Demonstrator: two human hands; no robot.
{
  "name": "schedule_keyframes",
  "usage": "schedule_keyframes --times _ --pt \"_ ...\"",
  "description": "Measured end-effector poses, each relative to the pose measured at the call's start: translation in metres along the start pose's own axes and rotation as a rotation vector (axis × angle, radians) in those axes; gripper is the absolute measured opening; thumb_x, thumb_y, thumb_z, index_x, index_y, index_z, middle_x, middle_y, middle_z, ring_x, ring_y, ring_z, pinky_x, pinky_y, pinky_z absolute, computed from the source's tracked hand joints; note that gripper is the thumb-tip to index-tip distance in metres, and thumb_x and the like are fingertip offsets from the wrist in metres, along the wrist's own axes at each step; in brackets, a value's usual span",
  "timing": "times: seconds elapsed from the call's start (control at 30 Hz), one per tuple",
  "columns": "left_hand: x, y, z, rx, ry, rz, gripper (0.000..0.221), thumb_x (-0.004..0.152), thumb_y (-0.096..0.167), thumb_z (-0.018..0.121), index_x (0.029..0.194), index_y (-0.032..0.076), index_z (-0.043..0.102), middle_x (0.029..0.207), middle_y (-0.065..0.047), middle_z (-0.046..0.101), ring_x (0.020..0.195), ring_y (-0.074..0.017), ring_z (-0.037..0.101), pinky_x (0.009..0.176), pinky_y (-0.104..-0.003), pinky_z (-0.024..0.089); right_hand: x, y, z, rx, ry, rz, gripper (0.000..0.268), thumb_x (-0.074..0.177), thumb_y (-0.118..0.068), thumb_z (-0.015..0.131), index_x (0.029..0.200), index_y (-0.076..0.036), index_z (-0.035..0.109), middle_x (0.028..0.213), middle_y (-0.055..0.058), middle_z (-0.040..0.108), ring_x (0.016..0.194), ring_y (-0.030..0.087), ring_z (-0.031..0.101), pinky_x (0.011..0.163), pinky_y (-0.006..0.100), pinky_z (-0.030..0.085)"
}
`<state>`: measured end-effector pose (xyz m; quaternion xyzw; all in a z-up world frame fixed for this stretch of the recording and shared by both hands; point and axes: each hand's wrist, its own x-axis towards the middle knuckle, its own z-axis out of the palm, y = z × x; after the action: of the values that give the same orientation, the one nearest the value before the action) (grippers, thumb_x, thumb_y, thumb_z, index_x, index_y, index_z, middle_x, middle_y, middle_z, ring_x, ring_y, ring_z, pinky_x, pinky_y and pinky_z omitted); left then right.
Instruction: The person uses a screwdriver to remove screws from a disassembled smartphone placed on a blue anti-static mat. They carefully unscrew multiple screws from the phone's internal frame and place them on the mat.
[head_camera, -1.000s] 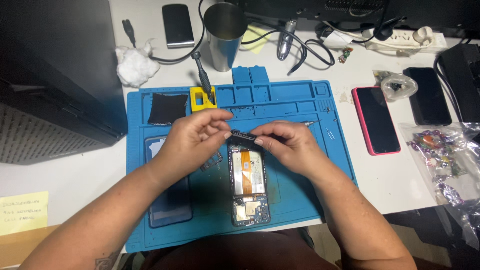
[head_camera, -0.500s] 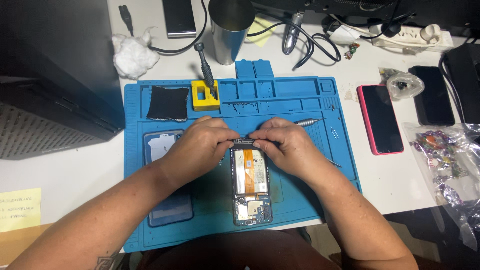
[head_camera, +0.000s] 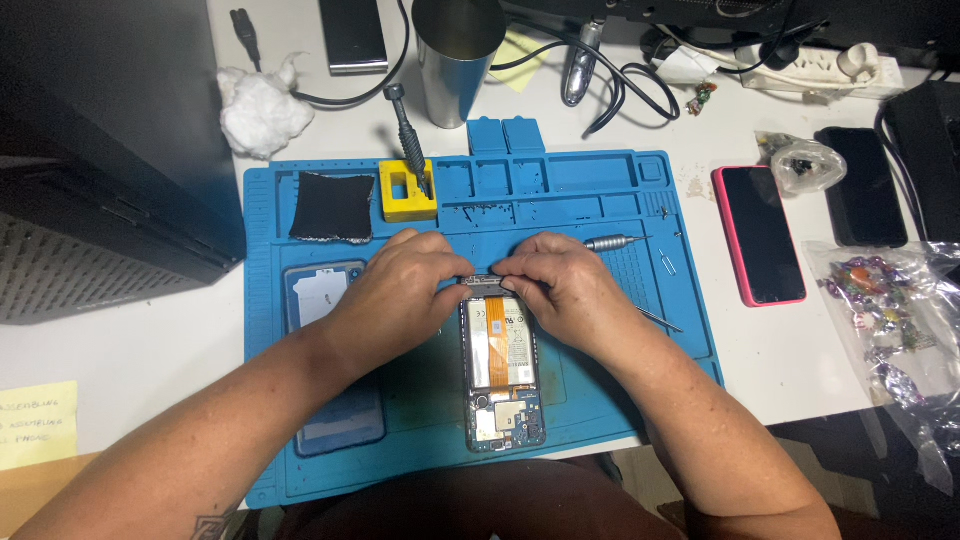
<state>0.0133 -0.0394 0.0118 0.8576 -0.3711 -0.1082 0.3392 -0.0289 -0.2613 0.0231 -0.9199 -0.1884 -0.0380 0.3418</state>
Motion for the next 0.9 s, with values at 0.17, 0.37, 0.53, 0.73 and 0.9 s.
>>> schedule_keyframes --times 0.17,0.37,0.53,0.73,0.9 --pt "-0.003 0.001 0.004 0.034 0.025 -0.006 0.023 0.093 0.009 0.067 0.114 0.002 0.074 0.093 -0.011 0.069 0.091 -0.0267 0.064 0.081 -0.04 0.053 -0.003 -0.002 -0.006 0.001 -0.013 0.026 0.013 0.086 -0.005 0.075 0.097 -0.006 0.082 0.087 0.016 0.074 0.085 0.039 0.073 0.076 0.047 0.06" --pt "-0.002 0.002 0.007 0.054 0.028 0.001 0.02 0.093 0.011 0.068 0.111 0.004 0.074 0.092 -0.01 0.066 0.091 -0.0285 0.062 0.082 -0.043 0.052 -0.001 -0.001 -0.011 0.035 -0.059 0.045 0.013 0.084 -0.001 0.075 0.094 -0.004 0.082 0.087 0.019 0.076 0.084 0.041 0.074 0.076 0.05 0.061" --pt "0.003 -0.008 0.019 0.086 0.052 0.033 0.011 0.091 0.016 0.07 0.097 0.008 0.074 0.088 -0.009 0.062 0.091 -0.0316 0.059 0.083 -0.046 0.052 -0.005 0.013 -0.003 0.046 -0.027 0.016 0.01 0.083 -0.003 0.077 0.09 -0.007 0.082 0.085 0.016 0.076 0.083 0.039 0.074 0.078 0.047 0.061" --pt "0.002 0.002 0.006 0.125 0.039 0.021 0.007 0.09 0.016 0.074 0.095 0.012 0.077 0.088 -0.005 0.064 0.091 -0.0271 0.06 0.082 -0.041 0.052 -0.01 0.02 -0.034 0.147 0.069 -0.015 0.009 0.082 -0.009 0.083 0.09 -0.014 0.083 0.087 0.011 0.077 0.088 0.036 0.075 0.082 0.046 0.06" --pt "-0.002 -0.008 0.016 0.191 0.13 0.111 0.021 0.089 0.019 0.074 0.109 0.012 0.076 0.103 -0.009 0.066 0.099 -0.0338 0.059 0.08 -0.048 0.05 -0.017 0.009 -0.082 -0.073 -0.02 0.226 0.02 0.075 -0.011 0.087 0.093 -0.006 0.08 0.082 0.018 0.077 0.083 0.04 0.074 0.078 0.051 0.059"
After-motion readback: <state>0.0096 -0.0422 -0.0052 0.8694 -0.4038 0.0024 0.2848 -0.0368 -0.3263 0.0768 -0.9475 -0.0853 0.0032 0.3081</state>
